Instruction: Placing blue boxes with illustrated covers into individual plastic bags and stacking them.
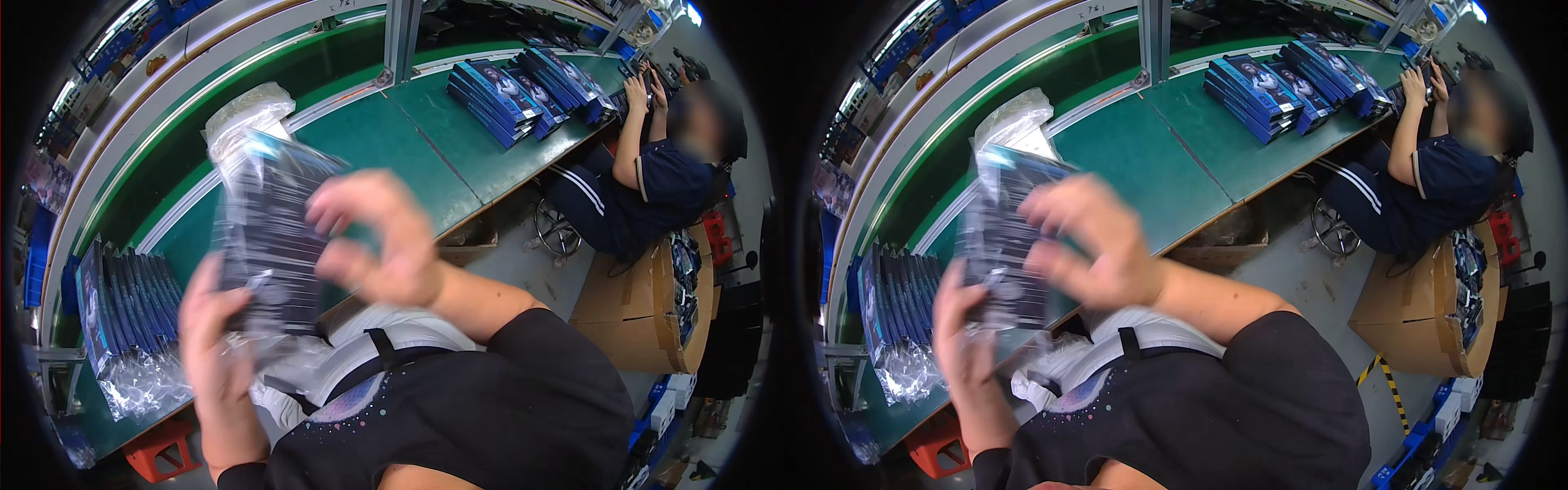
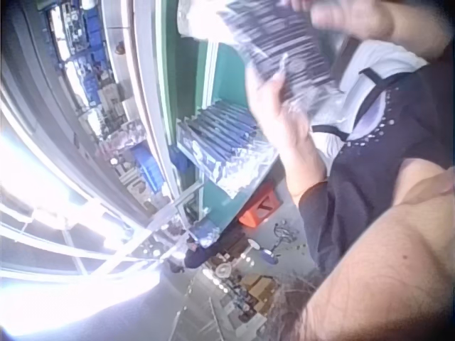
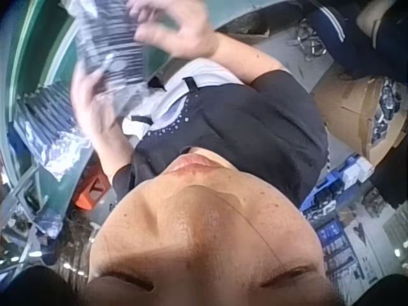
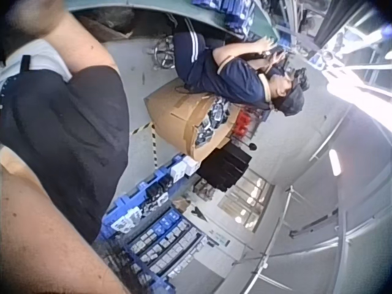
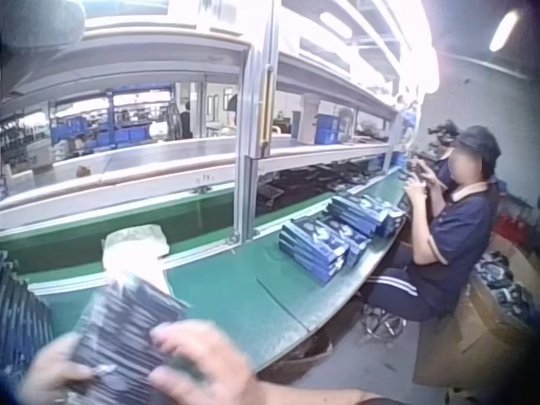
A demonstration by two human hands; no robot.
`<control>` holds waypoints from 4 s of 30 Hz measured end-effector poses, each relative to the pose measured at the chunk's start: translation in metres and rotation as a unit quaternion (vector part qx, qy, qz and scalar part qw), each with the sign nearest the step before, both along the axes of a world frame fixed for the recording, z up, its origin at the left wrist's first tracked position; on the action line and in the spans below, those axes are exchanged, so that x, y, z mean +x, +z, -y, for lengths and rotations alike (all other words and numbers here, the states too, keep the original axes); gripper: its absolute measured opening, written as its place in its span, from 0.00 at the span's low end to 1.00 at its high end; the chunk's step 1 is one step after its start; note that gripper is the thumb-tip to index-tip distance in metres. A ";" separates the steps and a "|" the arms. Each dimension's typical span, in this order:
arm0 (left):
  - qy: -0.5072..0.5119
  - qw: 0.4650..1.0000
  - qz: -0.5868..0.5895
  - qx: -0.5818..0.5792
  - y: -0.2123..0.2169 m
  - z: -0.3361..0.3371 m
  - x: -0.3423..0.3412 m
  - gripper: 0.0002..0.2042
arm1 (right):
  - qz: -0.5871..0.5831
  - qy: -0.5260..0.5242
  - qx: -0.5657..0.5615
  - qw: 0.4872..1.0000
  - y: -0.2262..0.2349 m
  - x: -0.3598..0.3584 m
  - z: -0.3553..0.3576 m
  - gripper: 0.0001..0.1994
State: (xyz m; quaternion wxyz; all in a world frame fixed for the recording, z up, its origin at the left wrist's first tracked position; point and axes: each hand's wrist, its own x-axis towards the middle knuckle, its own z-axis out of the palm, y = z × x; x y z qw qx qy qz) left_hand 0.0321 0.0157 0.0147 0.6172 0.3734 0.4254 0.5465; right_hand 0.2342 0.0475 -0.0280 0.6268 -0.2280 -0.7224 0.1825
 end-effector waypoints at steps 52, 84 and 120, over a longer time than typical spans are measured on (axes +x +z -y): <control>0.015 0.668 -0.642 0.376 -0.110 -0.083 -0.056 0.12 | 0.302 -0.240 -0.279 0.879 -0.028 0.085 -0.105 0.47; 0.022 0.933 -0.355 0.051 -0.079 -0.074 -0.085 0.08 | -0.157 0.395 -0.587 0.689 -0.050 -0.045 -0.045 0.28; -0.237 0.944 0.226 -0.050 -0.045 0.045 -0.057 0.22 | -0.021 0.044 -0.054 0.997 -0.005 -0.084 0.034 0.17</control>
